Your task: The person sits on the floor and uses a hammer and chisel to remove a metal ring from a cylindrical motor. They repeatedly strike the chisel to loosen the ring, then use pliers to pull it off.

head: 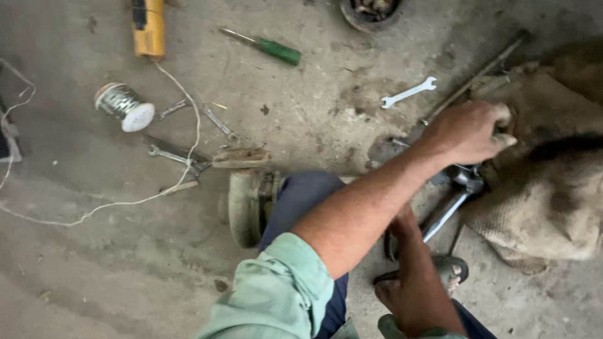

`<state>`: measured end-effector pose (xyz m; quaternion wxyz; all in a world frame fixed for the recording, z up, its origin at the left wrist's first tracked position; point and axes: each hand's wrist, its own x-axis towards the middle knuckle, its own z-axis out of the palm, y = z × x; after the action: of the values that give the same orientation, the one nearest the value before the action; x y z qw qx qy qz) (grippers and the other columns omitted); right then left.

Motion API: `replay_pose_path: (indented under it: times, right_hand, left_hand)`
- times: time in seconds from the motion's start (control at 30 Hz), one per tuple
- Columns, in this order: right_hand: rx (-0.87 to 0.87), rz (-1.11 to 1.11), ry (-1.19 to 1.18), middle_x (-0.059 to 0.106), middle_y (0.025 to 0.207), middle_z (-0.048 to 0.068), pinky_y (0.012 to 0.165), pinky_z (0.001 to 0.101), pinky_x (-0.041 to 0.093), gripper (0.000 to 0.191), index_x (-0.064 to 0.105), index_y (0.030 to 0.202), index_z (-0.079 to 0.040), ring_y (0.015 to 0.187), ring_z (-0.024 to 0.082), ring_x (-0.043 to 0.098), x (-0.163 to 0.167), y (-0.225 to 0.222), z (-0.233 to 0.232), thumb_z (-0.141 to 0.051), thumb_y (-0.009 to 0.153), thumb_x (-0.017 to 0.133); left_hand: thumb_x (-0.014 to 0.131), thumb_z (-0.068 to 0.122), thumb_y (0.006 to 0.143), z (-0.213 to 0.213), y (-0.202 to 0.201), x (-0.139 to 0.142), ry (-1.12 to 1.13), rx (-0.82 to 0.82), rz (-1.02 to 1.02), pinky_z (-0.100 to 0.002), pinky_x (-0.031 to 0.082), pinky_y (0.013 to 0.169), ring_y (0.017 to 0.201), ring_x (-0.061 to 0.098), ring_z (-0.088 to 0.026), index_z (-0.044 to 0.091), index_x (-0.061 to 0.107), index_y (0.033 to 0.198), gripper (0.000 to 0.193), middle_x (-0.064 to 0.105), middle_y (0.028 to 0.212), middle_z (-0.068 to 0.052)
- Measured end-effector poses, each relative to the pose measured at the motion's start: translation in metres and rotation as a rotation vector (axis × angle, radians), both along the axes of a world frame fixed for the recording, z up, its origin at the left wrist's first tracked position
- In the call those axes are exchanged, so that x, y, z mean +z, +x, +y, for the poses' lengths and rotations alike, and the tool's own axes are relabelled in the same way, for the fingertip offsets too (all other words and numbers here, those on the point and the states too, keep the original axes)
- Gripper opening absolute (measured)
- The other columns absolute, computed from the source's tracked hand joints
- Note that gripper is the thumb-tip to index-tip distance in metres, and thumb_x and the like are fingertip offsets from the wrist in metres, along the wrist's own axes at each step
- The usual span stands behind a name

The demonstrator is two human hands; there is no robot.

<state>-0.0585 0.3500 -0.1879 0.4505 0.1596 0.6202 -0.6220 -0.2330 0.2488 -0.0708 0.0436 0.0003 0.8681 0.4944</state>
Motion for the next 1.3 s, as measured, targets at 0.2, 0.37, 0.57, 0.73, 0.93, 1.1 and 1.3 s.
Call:
replay_pose_path:
  times: [0.2,0.37,0.57,0.73,0.93,1.1,1.3]
  right_hand:
    - [-0.014,-0.06,0.069,0.064,0.106,0.016,0.087,0.0555,0.044,0.057,0.064,0.124,0.003,0.098,0.037,0.057,-0.008,-0.001,0.012,-0.047,0.097,0.069]
    - [-0.084,-0.111,0.167,0.062,0.092,0.018,0.079,0.0619,0.041,0.058,0.067,0.118,0.004,0.085,0.042,0.054,-0.017,0.011,0.033,-0.051,0.101,0.069]
    - [0.061,0.207,0.918,0.066,0.087,0.018,0.076,0.0605,0.046,0.055,0.073,0.11,-0.001,0.08,0.043,0.06,-0.023,0.033,0.088,-0.055,0.099,0.073]
    - [0.265,0.57,1.235,0.072,0.1,0.02,0.082,0.0551,0.053,0.057,0.069,0.108,-0.002,0.092,0.044,0.068,-0.023,0.064,0.116,-0.052,0.086,0.085]
    - [0.187,0.623,1.242,0.069,0.11,0.026,0.089,0.0558,0.051,0.058,0.06,0.121,0.001,0.102,0.048,0.065,-0.028,0.084,0.116,-0.039,0.087,0.085]
    - [0.209,0.68,1.301,0.065,0.114,0.029,0.092,0.055,0.048,0.061,0.055,0.121,0.003,0.108,0.049,0.062,-0.032,0.08,0.124,-0.033,0.084,0.086]
    - [0.464,0.511,1.271,0.069,0.118,0.027,0.094,0.0538,0.05,0.06,0.061,0.119,0.003,0.109,0.046,0.065,-0.036,0.067,0.137,-0.046,0.091,0.08]
  left_hand:
    - [0.069,0.047,0.09,0.001,-0.007,-0.006,0.068,-0.102,-0.261,-0.039,0.06,0.066,0.075,0.071,-0.015,0.015,0.072,0.103,0.035,0.074,0.086,-0.001]
    - [0.068,0.049,0.087,-0.015,-0.025,-0.001,0.081,-0.026,-0.073,-0.033,0.058,0.067,0.075,0.066,-0.012,0.013,0.068,0.108,0.041,0.071,0.085,0.001]
    - [0.063,0.044,0.098,-0.16,0.016,0.001,0.278,0.196,0.144,-0.034,0.06,0.089,0.097,0.076,-0.01,0.012,0.069,0.122,0.041,0.077,0.115,-0.002]
    - [0.07,0.002,0.093,-0.376,0.195,-0.028,-0.216,0.655,0.076,-0.029,0.06,0.084,0.093,0.071,-0.014,0.009,0.076,0.109,0.019,0.074,0.103,-0.005]
    - [0.066,0.003,0.084,-0.476,0.381,-0.057,-0.746,0.688,-0.429,-0.046,0.053,0.098,0.109,0.067,-0.04,0.012,0.079,0.116,0.036,0.071,0.116,-0.02]
    - [0.071,0.009,0.079,-0.465,0.412,-0.087,-0.92,0.421,-0.49,-0.05,0.049,0.1,0.12,0.059,-0.044,0.01,0.068,0.131,0.052,0.057,0.141,-0.02]
    - [0.063,0.015,0.088,-0.454,0.407,-0.086,-1.133,0.327,-0.545,-0.056,0.047,0.103,0.133,0.053,-0.04,0.012,0.065,0.129,0.041,0.056,0.144,-0.015]
